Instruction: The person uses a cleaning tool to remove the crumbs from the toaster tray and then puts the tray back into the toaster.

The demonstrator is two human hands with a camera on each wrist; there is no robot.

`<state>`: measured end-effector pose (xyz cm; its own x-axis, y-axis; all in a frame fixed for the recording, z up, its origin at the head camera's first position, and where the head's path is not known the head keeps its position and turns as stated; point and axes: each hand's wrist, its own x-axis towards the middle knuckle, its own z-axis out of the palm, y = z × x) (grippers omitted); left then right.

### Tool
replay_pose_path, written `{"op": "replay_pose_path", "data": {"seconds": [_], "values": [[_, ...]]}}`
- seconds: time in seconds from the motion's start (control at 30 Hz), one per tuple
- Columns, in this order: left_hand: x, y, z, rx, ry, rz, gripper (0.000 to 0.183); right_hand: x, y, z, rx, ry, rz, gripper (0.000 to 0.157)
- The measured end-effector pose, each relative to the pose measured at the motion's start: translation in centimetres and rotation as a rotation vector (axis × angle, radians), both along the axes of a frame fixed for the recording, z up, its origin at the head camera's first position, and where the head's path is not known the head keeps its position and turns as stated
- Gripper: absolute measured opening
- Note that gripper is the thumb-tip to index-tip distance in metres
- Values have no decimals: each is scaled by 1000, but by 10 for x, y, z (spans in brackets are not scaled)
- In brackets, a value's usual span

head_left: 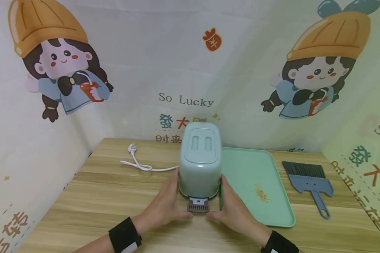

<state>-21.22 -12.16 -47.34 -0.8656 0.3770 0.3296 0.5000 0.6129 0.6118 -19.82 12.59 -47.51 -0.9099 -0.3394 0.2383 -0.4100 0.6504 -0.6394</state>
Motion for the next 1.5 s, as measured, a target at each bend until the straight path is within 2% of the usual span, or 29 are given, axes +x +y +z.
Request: {"op": "replay_pose_path", "data": {"seconds": [0.2,0.43,0.77,1.1,1.5], "values": [[1,2,-3,-6,23,9,149,-1,-4,-3,14,41,-19,126],[2,4,-3,-41,8,38,145,-1,-7,-5,34,50,-40,125],[1,1,-1,-99,42,73,138,-6,-9,-3,-10,64,-30,124],[-4,2,4,-112,101,62,132,-13,-10,-4,-82,108,-26,121],[-9,5,5,-153,142,94,119,-16,-12,-7,-79,144,-57,121]]}}
